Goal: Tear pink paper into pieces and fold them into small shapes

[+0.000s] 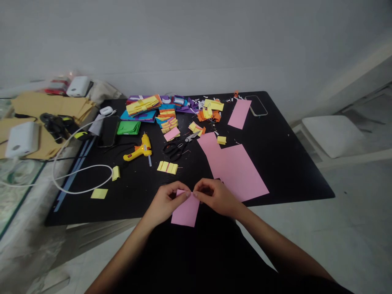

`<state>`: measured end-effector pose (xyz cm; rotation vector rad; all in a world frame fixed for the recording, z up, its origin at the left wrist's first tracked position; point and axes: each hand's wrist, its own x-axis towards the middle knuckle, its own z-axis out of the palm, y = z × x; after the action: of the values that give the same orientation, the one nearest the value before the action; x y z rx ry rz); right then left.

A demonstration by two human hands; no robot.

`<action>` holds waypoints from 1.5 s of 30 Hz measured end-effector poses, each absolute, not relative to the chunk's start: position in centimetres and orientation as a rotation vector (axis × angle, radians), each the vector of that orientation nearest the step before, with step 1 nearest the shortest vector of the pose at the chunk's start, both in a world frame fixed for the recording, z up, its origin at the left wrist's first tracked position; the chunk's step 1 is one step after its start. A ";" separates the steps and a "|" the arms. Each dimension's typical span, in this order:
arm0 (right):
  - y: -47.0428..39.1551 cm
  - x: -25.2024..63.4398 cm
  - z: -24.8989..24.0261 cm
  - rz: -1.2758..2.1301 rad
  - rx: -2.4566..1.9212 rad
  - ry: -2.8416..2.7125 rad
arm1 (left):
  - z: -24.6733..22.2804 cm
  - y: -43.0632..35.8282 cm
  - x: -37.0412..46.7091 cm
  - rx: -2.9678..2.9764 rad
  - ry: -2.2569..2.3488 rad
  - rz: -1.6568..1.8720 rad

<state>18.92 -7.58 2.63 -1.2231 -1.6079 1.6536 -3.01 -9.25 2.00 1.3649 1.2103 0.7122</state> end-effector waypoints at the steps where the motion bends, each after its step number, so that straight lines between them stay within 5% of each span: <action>1: -7.6 18.8 2.6 1.648 -1.220 -1.624 | 2.0 -9.3 -3.0 1.394 1.214 0.715; 45: -7.7 19.0 3.2 1.645 -1.181 -1.516 | 1.9 -10.0 -1.7 1.246 1.333 0.906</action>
<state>18.95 -7.71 3.18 -1.1813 -1.5162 1.6447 -1.70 -10.04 1.94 1.2460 1.3333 0.9059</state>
